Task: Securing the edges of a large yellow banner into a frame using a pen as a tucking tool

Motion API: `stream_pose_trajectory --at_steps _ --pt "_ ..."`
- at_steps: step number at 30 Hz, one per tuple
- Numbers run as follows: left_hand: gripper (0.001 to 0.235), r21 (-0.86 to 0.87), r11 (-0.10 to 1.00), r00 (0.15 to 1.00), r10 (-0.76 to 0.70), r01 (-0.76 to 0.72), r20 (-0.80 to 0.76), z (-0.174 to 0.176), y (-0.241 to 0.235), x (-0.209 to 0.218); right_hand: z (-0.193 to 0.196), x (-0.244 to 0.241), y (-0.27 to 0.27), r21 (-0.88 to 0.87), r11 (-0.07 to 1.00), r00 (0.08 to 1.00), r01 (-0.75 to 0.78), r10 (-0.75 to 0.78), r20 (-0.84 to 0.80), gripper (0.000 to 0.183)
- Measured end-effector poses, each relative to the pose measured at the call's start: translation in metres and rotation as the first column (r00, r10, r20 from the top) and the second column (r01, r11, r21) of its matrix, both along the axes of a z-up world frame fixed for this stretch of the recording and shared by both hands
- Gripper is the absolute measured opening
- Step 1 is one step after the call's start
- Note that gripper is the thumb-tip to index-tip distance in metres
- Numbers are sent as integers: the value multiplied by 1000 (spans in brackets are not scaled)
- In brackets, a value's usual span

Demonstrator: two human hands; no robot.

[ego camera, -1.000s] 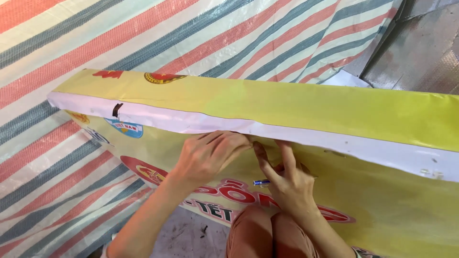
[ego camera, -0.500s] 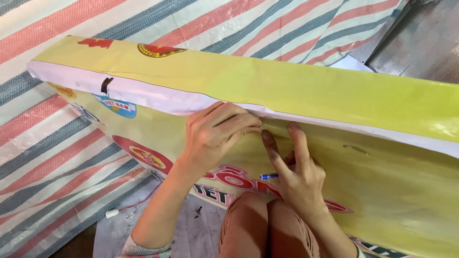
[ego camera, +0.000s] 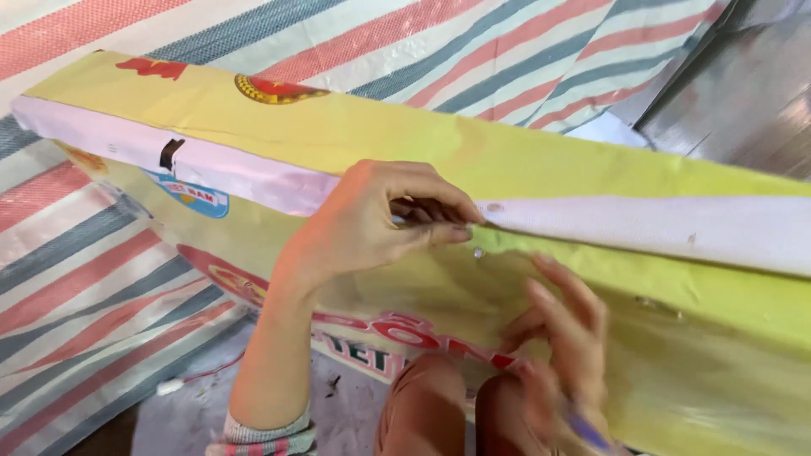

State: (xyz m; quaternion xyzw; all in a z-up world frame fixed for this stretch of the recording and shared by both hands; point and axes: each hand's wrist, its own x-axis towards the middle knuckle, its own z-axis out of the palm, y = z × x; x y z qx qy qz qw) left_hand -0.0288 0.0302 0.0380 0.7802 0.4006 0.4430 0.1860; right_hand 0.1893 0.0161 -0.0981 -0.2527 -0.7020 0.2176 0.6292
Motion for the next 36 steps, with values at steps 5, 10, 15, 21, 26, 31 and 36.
stream_pose_trajectory --at_steps 5,10,15,21,26,31,36 --pt "15 -227 973 990 -80 51 -119 16 30 -4 3 20 9 67 995 985 -72 82 -153 47" --pt "23 -166 980 965 -145 109 -219 7 35 -8 37 12 25 488 872 961 33 -162 225 24" --pt "23 -70 985 960 -172 161 -221 -2 34 -15 5 -3 38 560 804 939 198 -320 128 22" --pt "26 -85 988 955 -148 130 -255 -1 33 -14 -5 -4 53 725 611 839 318 -538 86 10" --pt "26 -130 984 964 -149 122 -222 -1 34 -12 -16 1 69 794 525 841 307 -540 32 12" --pt "28 -46 992 953 -127 119 -274 -4 33 -12 -30 5 76 805 501 848 319 -531 -6 7" --pt "35 67 997 947 58 -39 -315 -1 21 -1 -33 -2 85 833 422 846 358 -525 -98 8"
